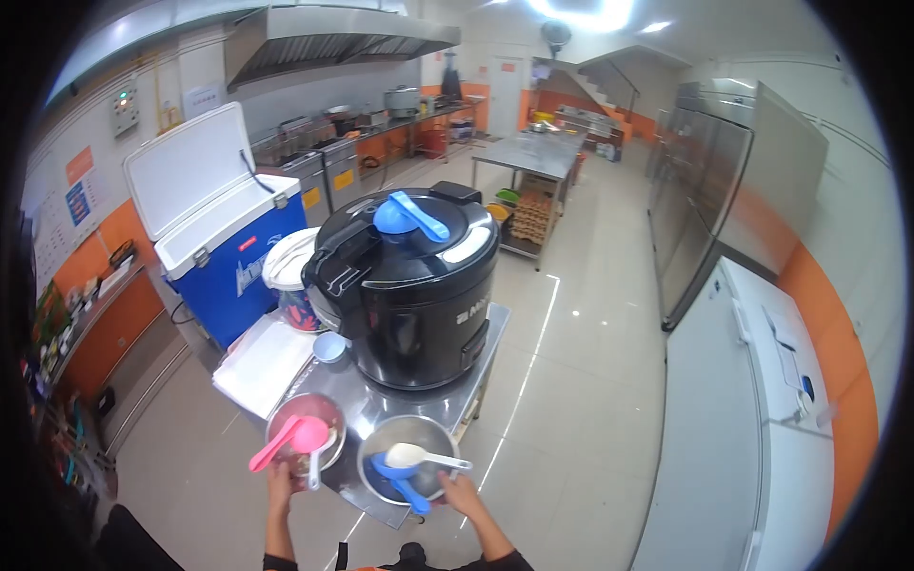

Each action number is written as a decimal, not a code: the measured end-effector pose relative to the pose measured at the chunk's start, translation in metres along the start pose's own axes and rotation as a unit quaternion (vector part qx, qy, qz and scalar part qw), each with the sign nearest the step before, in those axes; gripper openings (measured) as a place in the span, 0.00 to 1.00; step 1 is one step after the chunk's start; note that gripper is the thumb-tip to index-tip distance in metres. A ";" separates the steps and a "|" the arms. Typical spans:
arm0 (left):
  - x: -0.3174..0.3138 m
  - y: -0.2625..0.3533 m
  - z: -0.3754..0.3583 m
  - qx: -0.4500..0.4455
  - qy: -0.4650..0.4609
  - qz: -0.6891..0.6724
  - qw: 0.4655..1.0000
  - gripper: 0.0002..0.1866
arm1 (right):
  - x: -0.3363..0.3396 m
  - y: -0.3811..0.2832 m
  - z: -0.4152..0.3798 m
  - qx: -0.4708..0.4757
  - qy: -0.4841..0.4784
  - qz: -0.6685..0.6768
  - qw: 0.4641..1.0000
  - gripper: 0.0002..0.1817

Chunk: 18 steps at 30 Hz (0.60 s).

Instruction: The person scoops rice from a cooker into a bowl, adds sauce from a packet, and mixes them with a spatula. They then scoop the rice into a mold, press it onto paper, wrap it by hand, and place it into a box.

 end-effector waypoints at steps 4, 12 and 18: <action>0.030 0.053 -0.051 -0.005 -0.016 0.040 0.999 0.18 | -0.048 -0.006 0.036 -0.053 -0.093 0.113 0.988 0.37; -0.056 0.113 -0.102 0.079 -0.308 0.149 0.936 0.24 | -0.022 -0.073 -0.111 0.167 -0.174 0.109 0.964 0.36; -0.291 0.105 -0.145 0.029 -0.490 0.166 0.855 0.24 | 0.103 -0.004 -0.252 0.126 0.066 0.117 0.983 0.28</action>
Point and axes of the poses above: each hand's wrist, its own z-axis towards the middle knuckle, its own x-axis out of the back of the hand, y = z × x, the point moved 2 cm from there along z, towards the middle knuckle, and after that the axes turned 14 degrees about -y, right-handed, at the moved point
